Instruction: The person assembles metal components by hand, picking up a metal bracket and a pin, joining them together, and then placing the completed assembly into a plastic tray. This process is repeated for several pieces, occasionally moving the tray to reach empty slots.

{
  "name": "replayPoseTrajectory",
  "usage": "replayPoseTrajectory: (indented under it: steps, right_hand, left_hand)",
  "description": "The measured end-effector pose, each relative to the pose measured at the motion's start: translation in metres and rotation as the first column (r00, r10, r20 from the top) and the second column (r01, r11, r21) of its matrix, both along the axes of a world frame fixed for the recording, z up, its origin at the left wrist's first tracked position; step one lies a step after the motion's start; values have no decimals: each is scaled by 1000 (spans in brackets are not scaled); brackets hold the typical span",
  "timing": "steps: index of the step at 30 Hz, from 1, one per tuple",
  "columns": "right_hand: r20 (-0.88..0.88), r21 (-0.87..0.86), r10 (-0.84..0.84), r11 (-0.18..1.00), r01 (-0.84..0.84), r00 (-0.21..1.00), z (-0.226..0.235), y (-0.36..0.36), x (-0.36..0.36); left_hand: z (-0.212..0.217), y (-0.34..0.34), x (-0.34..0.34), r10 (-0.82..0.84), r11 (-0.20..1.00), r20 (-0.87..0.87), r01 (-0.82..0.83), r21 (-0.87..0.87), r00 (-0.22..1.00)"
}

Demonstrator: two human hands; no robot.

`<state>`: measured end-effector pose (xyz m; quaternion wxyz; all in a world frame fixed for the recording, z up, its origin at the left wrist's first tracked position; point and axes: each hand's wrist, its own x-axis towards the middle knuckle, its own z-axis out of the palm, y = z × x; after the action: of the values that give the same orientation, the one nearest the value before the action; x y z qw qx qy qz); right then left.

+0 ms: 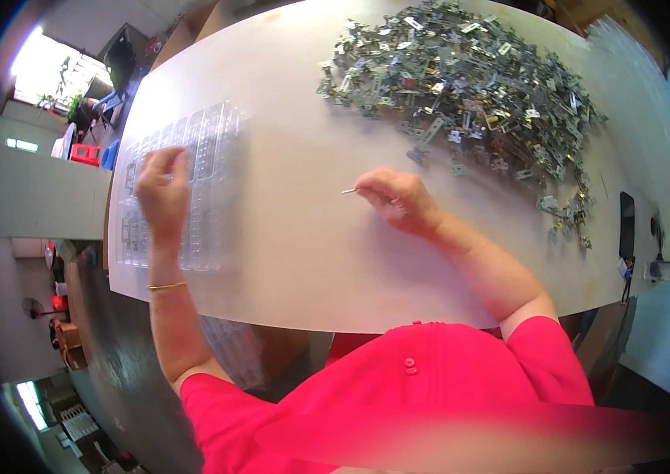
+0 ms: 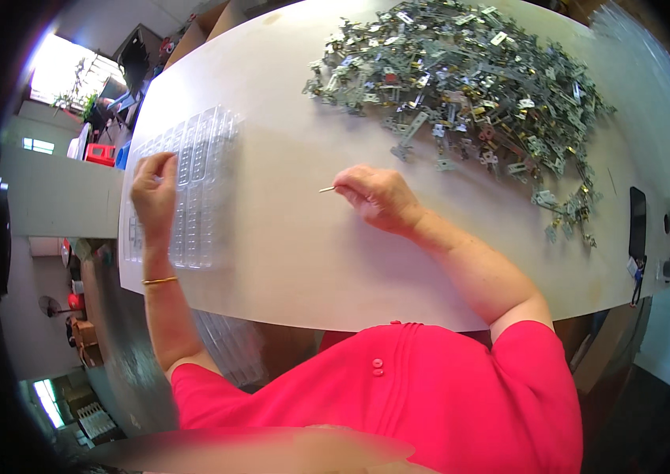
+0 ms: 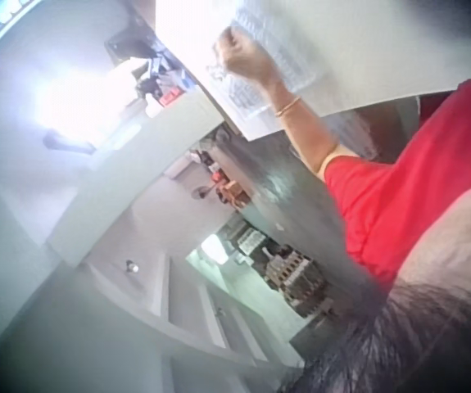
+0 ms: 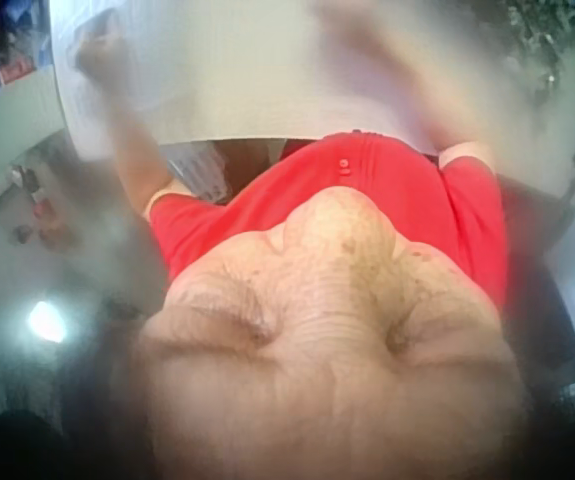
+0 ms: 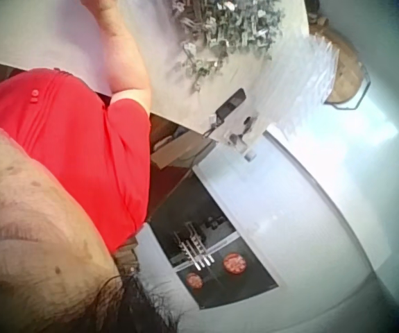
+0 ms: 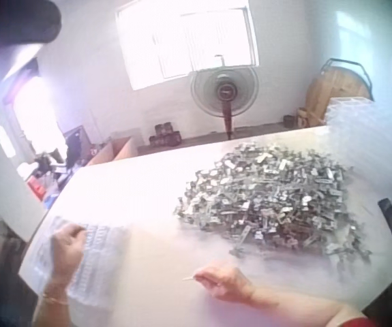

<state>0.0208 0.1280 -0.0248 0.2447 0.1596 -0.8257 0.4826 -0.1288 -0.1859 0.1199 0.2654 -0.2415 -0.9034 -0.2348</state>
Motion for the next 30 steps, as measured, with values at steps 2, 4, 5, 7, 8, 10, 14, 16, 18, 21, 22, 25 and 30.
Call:
replayPoseTrajectory:
  steps: [2, 4, 5, 7, 8, 10, 14, 16, 18, 21, 22, 25, 30]
  right_hand:
    - [-18, 26, 15, 1000, -14, 1000, -1, 1, 4]
    - [-16, 93, 123, 988, -121, 992, 1, 0, 7]
    - [-45, 102, 113, 989, -108, 993, -1, -1, 8]
    - [-73, 110, 115, 988, -107, 991, -1, -1, 10]
    - [-98, 120, 135, 985, -123, 986, -1, -3, 9]
    - [-76, 89, 130, 988, -123, 989, -10, -6, 6]
    - [-24, 84, 173, 982, -171, 985, -25, -6, 0]
    - [18, 90, 156, 983, -157, 988, -20, -5, 3]
    - [60, 99, 143, 984, -148, 988, -20, -5, 3]
    - [182, 246, 128, 954, -171, 975, -23, -6, 0]
    - [209, 259, 119, 951, -172, 971, -21, -5, 1]
    - [210, 253, 121, 952, -174, 970, -15, -5, 2]
    - [48, 203, 143, 968, -150, 989, -36, -11, -8]
  left_hand:
    - [-10, 52, 16, -186, 981, 24, 184, 69, 982]
    - [-15, 107, 40, -274, 962, 90, 271, 47, 958]
    - [-20, 134, 48, -332, 943, 135, 323, 85, 934]
    - [-38, 178, 58, -423, 905, 190, 405, 130, 886]
    - [-47, 194, 59, -455, 890, 202, 435, 136, 867]
    - [-58, 230, 64, -495, 868, 242, 487, 94, 835]
    - [-78, 275, 65, -467, 860, 299, 506, -64, 832]
    - [-79, 287, 66, -428, 859, 349, 495, -129, 834]
    - [-87, 293, 65, -378, 861, 335, 460, -215, 863]
    - [-93, 298, 63, -375, 855, 358, 469, -224, 855]
    - [-94, 298, 61, -375, 852, 380, 476, -217, 846]
    - [-95, 296, 60, -399, 846, 387, 497, -195, 831]
    - [-88, 291, 68, -453, 836, 290, 514, -190, 843]
